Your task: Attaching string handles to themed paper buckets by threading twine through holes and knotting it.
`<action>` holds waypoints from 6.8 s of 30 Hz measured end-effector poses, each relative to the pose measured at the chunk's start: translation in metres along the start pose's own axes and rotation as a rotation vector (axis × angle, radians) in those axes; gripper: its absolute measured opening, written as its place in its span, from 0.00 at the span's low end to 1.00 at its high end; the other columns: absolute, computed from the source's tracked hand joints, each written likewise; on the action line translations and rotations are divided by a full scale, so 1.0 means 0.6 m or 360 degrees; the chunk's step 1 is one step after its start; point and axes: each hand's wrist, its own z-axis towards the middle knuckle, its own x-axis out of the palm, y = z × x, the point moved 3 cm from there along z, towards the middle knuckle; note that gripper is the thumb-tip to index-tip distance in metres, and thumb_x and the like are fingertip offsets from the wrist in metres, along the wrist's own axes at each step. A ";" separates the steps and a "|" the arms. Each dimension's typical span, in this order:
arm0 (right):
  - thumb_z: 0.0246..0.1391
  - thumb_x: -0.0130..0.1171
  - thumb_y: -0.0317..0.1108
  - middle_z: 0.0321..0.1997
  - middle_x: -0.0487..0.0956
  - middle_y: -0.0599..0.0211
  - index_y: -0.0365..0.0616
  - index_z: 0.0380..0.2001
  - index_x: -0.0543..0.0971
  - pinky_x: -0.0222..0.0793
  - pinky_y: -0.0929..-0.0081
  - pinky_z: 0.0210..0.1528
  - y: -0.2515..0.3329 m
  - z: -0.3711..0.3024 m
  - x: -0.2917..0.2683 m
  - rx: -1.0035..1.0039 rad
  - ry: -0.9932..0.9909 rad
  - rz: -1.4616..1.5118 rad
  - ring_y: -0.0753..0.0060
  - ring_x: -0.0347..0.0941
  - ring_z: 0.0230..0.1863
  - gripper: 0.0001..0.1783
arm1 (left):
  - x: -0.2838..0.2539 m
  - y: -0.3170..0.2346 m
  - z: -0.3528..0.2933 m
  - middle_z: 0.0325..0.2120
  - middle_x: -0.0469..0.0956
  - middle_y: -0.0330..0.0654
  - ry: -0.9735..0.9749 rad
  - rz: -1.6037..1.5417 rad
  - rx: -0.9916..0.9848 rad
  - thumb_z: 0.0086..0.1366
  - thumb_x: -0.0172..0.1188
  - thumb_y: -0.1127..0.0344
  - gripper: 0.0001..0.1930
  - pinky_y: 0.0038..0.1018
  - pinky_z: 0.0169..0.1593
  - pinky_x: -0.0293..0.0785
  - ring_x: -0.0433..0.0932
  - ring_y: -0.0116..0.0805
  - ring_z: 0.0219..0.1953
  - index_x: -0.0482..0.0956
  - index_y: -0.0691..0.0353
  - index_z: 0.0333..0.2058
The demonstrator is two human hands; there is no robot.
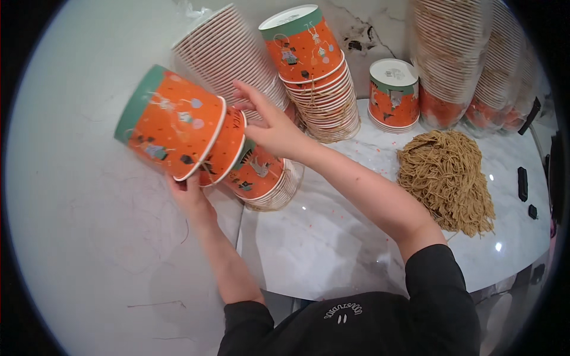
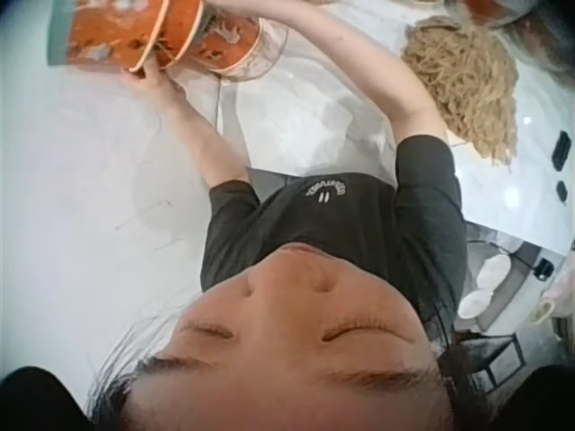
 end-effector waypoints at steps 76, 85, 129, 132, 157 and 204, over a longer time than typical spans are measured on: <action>0.46 0.78 0.32 0.46 0.77 0.68 0.44 0.29 0.66 0.74 0.70 0.47 0.276 -0.208 -0.255 0.0433 -0.0553 -0.1166 0.74 0.75 0.48 0.24 | 0.172 -0.025 -0.301 0.61 0.71 0.53 0.1279 -0.0087 -0.0735 0.62 0.68 0.77 0.32 0.35 0.66 0.68 0.71 0.40 0.64 0.66 0.70 0.63; 0.49 0.73 0.21 0.56 0.75 0.59 0.45 0.33 0.66 0.81 0.71 0.52 0.257 -0.257 -0.241 0.0770 -0.0388 -0.0249 0.75 0.75 0.52 0.21 | 0.202 -0.073 -0.327 0.42 0.84 0.43 0.0899 -0.0686 -0.0818 0.69 0.62 0.76 0.12 0.23 0.45 0.81 0.83 0.26 0.43 0.76 0.71 0.49; 0.31 0.84 0.49 0.75 0.55 0.41 0.37 0.74 0.45 0.46 0.39 0.76 0.101 -0.325 -0.048 0.0431 0.0835 -0.1280 0.40 0.50 0.77 0.76 | -0.095 -0.233 -0.290 0.24 0.81 0.43 -0.0144 0.0537 -0.0065 0.52 0.72 0.77 0.07 0.24 0.33 0.67 0.77 0.32 0.26 0.82 0.66 0.28; 0.33 0.83 0.47 0.71 0.58 0.37 0.31 0.72 0.47 0.55 0.47 0.74 0.113 -0.315 -0.087 0.0296 0.0775 -0.1697 0.37 0.55 0.73 0.72 | -0.109 -0.256 -0.267 0.24 0.78 0.40 0.0385 0.1189 0.0347 0.51 0.70 0.81 0.06 0.23 0.31 0.63 0.72 0.29 0.25 0.82 0.66 0.28; 0.66 0.51 0.54 0.64 0.74 0.61 0.41 0.64 0.68 0.70 0.56 0.66 0.243 -0.307 -0.215 -0.0233 -0.0808 0.0076 0.64 0.71 0.65 0.33 | 0.010 -0.215 -0.237 0.49 0.79 0.48 0.0663 0.1223 0.0325 0.45 0.79 0.52 0.31 0.42 0.55 0.72 0.75 0.50 0.54 0.84 0.61 0.46; 0.54 0.58 0.74 0.75 0.57 0.51 0.44 0.75 0.52 0.51 0.45 0.73 0.137 -0.300 -0.281 0.1191 -0.0800 0.0415 0.45 0.51 0.75 0.60 | 0.286 -0.093 -0.154 0.35 0.81 0.48 0.1416 0.1165 0.0892 0.60 0.56 0.80 0.10 0.49 0.62 0.70 0.79 0.51 0.45 0.79 0.64 0.40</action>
